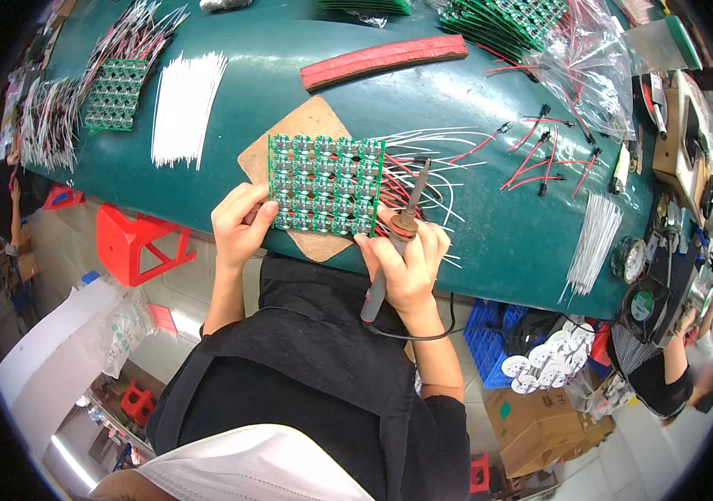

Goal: The person is soldering individual wires onto a grid of small green printed circuit boards (PCBs) and then organizing the completed units.

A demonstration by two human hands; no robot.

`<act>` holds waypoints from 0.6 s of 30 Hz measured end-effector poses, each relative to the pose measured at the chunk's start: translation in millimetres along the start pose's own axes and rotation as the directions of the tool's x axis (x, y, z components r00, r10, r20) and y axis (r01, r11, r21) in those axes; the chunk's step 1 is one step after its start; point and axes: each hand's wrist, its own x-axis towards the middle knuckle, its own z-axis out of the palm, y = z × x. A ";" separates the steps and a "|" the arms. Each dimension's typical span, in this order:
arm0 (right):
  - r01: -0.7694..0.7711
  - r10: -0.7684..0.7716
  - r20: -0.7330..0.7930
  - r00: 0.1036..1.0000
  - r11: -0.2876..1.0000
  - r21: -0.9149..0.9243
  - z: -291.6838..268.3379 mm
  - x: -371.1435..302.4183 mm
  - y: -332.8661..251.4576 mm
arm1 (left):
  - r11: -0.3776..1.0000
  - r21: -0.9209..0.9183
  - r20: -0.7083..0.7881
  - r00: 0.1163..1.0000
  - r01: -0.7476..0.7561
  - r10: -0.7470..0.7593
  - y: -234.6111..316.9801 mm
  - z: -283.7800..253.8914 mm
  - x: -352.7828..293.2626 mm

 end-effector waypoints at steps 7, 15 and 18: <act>-0.001 0.001 -0.008 1.000 1.000 0.012 0.3 0.3 -0.3 | 1.000 -0.029 0.003 1.000 0.004 -0.004 -1.8 -0.8 -1.4; 0.029 -0.029 -0.013 0.999 1.000 0.005 -2.3 5.2 -1.9 | 0.999 -0.035 0.000 1.000 -0.005 0.005 -3.6 -1.1 -2.0; 0.031 -0.031 -0.010 0.999 1.000 0.001 -2.0 5.2 -2.7 | 0.999 -0.040 -0.001 1.000 -0.006 0.006 -7.3 -1.2 -5.0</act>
